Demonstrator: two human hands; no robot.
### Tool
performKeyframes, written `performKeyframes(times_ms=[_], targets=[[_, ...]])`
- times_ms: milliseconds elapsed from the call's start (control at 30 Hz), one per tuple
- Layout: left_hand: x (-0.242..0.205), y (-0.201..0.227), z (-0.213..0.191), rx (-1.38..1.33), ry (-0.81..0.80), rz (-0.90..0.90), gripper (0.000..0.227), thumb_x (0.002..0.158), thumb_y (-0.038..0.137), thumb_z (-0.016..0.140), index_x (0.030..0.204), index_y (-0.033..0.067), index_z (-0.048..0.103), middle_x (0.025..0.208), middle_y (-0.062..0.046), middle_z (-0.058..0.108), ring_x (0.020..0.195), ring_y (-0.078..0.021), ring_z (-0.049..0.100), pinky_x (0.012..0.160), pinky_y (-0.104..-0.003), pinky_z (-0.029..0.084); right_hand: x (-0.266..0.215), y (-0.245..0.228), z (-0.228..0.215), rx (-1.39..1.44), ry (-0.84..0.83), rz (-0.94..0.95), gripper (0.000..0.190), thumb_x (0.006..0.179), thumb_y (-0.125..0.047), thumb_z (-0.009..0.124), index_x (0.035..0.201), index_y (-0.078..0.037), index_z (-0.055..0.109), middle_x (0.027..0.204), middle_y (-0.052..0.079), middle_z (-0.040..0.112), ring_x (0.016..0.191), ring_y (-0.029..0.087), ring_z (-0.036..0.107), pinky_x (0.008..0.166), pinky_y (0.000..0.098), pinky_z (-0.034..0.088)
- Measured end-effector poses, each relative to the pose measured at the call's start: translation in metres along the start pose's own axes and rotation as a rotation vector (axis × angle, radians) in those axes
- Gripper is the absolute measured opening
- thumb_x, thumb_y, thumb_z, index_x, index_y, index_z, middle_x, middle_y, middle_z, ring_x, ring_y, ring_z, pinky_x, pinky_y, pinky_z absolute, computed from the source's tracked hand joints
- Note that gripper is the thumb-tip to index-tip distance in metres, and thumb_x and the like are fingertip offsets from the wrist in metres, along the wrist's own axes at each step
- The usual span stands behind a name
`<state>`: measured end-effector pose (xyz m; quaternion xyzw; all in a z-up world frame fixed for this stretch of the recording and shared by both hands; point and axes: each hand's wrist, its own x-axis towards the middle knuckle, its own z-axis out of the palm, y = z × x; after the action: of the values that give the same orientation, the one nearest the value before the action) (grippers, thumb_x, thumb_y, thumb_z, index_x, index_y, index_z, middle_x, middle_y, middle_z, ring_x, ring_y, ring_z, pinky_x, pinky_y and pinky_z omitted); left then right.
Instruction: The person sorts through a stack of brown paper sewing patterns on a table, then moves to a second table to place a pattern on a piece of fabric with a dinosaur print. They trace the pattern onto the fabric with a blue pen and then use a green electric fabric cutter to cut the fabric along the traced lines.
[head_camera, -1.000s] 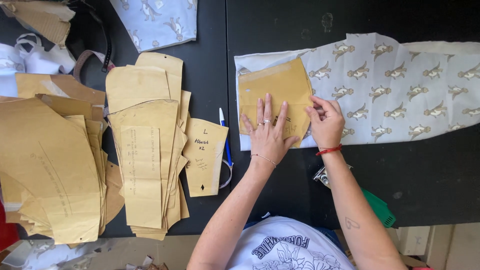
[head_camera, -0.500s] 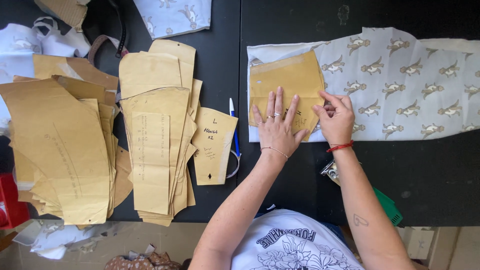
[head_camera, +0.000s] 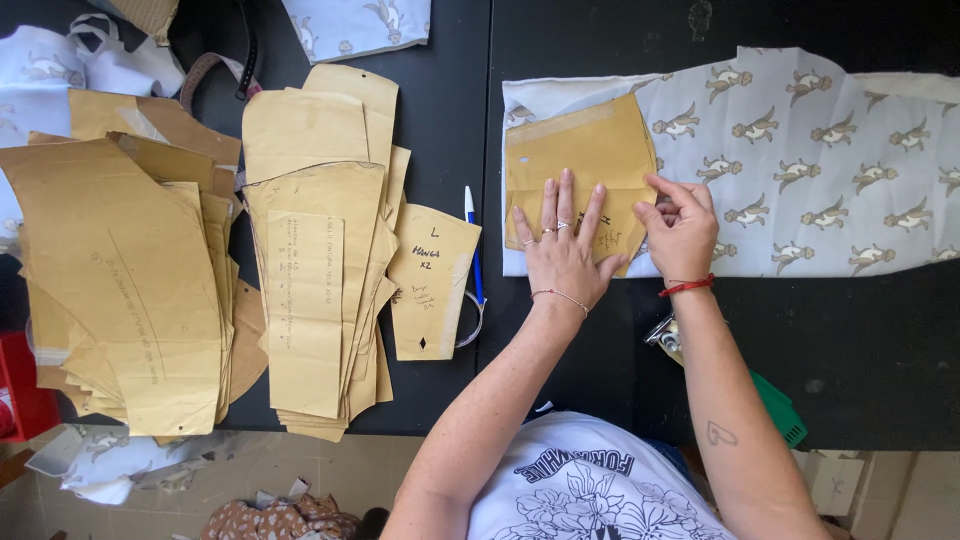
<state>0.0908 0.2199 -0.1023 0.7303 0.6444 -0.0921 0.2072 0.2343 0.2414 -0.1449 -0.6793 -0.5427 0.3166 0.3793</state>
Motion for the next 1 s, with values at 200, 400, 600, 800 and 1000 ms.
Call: performKeyframes(times_ms=[200, 400, 600, 800, 1000], targets=[[-0.001, -0.004, 0.002, -0.028, 0.035, 0.016, 0.084, 0.076, 0.066, 0.042, 0.138, 0.0279, 0.0, 0.144, -0.01, -0.012, 0.133, -0.0245, -0.011, 0.101, -0.059, -0.003, 0.002, -0.001, -0.001, 0.055, -0.032, 0.011, 0.034, 0.078, 0.002, 0.067, 0.11, -0.005, 0.059, 0.086, 0.008, 0.043, 0.068, 0.011, 0.054, 0.06, 0.0186, 0.048], [0.0, -0.004, 0.01, -0.044, 0.077, 0.018, 0.086, 0.074, 0.066, 0.047, 0.139, 0.0285, 0.005, 0.145, -0.009, -0.009, 0.133, -0.0243, -0.009, 0.101, -0.058, -0.002, 0.001, 0.003, -0.003, 0.07, -0.074, 0.009, 0.034, 0.077, 0.002, 0.067, 0.109, -0.004, 0.058, 0.084, 0.006, 0.044, 0.068, 0.01, 0.054, 0.06, 0.0173, 0.048], [-0.001, -0.003, 0.011, -0.042, 0.07, 0.047, 0.087, 0.075, 0.066, 0.049, 0.139, 0.0273, 0.004, 0.144, -0.011, -0.01, 0.133, -0.0255, -0.011, 0.101, -0.059, -0.003, -0.003, 0.001, -0.002, 0.074, -0.044, 0.013, 0.03, 0.079, 0.007, 0.062, 0.108, 0.001, 0.056, 0.083, 0.008, 0.043, 0.068, 0.012, 0.052, 0.06, 0.0203, 0.047], [0.001, -0.002, 0.012, -0.044, 0.11, 0.053, 0.089, 0.073, 0.066, 0.052, 0.139, 0.0264, 0.006, 0.144, -0.012, -0.008, 0.133, -0.0267, -0.009, 0.101, -0.059, -0.003, -0.001, -0.003, -0.002, 0.077, -0.023, -0.012, 0.029, 0.079, 0.008, 0.062, 0.106, 0.001, 0.056, 0.085, 0.008, 0.045, 0.07, 0.012, 0.053, 0.061, 0.0206, 0.047], [0.002, -0.002, 0.011, -0.053, 0.103, 0.05, 0.088, 0.075, 0.065, 0.05, 0.139, 0.0266, 0.005, 0.144, -0.012, -0.01, 0.133, -0.0264, -0.011, 0.101, -0.059, -0.004, -0.001, -0.002, -0.001, 0.093, -0.002, -0.008, 0.028, 0.079, 0.006, 0.063, 0.106, 0.002, 0.056, 0.083, 0.008, 0.045, 0.068, 0.012, 0.053, 0.06, 0.0203, 0.047]])
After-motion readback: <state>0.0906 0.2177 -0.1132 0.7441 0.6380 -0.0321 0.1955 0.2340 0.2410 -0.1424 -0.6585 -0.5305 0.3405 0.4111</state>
